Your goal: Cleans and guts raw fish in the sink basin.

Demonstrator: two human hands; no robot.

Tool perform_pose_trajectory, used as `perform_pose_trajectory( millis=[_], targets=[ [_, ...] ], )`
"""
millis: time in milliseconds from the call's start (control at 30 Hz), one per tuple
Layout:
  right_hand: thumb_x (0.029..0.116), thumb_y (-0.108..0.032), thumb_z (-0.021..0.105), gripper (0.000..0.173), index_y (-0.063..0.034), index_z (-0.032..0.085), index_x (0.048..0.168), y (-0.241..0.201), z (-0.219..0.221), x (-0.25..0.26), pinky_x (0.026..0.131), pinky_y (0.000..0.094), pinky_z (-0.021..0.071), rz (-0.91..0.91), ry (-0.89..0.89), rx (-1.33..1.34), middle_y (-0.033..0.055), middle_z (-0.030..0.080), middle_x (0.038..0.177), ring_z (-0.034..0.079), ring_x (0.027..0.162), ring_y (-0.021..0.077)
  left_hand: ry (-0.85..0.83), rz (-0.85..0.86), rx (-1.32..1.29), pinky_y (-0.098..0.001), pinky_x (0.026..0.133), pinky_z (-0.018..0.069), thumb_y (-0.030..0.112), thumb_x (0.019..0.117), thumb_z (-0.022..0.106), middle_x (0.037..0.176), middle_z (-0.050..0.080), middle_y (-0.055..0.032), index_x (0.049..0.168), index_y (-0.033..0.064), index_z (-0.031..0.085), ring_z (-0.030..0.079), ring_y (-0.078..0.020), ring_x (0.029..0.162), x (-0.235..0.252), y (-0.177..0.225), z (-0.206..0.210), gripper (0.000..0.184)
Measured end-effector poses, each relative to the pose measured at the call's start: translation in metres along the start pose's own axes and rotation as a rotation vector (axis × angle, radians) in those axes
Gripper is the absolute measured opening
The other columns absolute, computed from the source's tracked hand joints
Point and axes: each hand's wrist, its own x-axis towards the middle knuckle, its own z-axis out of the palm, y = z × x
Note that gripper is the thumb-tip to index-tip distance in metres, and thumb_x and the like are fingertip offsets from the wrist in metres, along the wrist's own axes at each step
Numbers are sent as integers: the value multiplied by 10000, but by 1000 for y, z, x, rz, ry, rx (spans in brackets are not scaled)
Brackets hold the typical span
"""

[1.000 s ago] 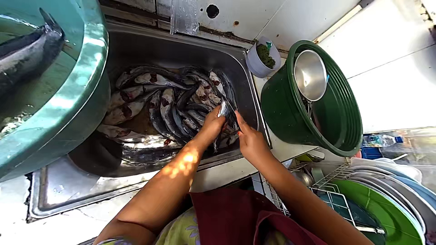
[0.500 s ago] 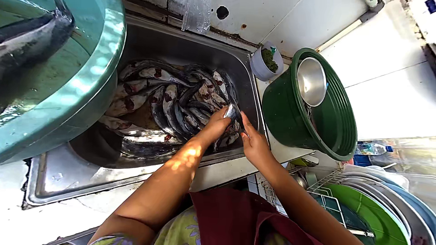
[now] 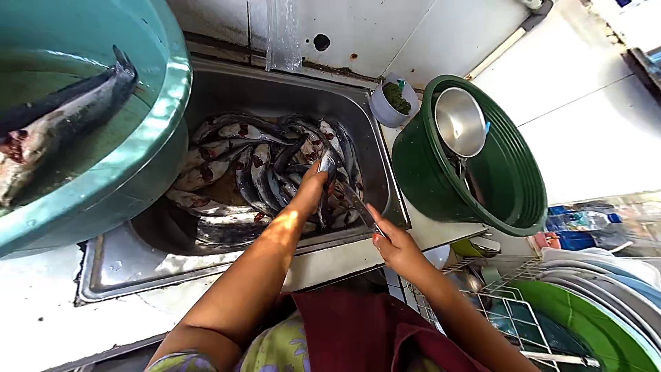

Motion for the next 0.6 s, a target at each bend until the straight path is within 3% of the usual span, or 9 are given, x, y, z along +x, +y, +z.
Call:
perform_pose_trajectory(
  millis=[133,267,333,400,500,600],
  targets=[
    [1035,-147,444,634,-178,265,1642,28,-11,-22,444,275,388,-78,111,235,20,548,824,410,510,85,19,90,-19,-277,551,463,85,923,392,796,533,-15,1357,111,456,520,-108,617,-20,44,19,439],
    [1039,-102,430,641,-134,221,1644,51,-24,-35,427,217,347,-69,147,428,-11,522,803,385,497,48,52,255,12,-247,573,489,79,1005,304,831,547,1,1218,115,470,542,-87,642,-53,151,44,272],
    [1045,-83,428,633,-138,229,1643,64,-29,-38,419,212,327,-54,135,501,-15,509,785,375,491,47,176,351,-16,-257,602,515,134,1062,240,839,569,-16,1095,104,516,566,-107,665,-71,213,46,280],
    [1043,-67,427,635,-153,238,1643,74,-33,-35,411,213,319,-56,97,553,-14,496,774,369,483,51,372,501,-16,-287,625,551,147,1077,295,846,622,-45,1003,92,537,606,-138,673,-87,266,35,260],
    [1052,-69,429,624,-164,251,1642,81,-38,-22,412,217,319,-74,29,595,-13,482,764,365,479,54,616,609,49,-318,687,592,103,1041,356,985,631,-74,1134,106,471,656,-164,772,-111,312,-9,148],
    [1066,-71,417,605,-171,256,1641,81,-39,-1,416,226,311,-72,-39,643,-8,476,764,357,482,66,882,481,26,-321,735,578,173,1043,390,982,602,-59,1139,126,465,650,-155,838,-131,314,-47,131]
  ],
)
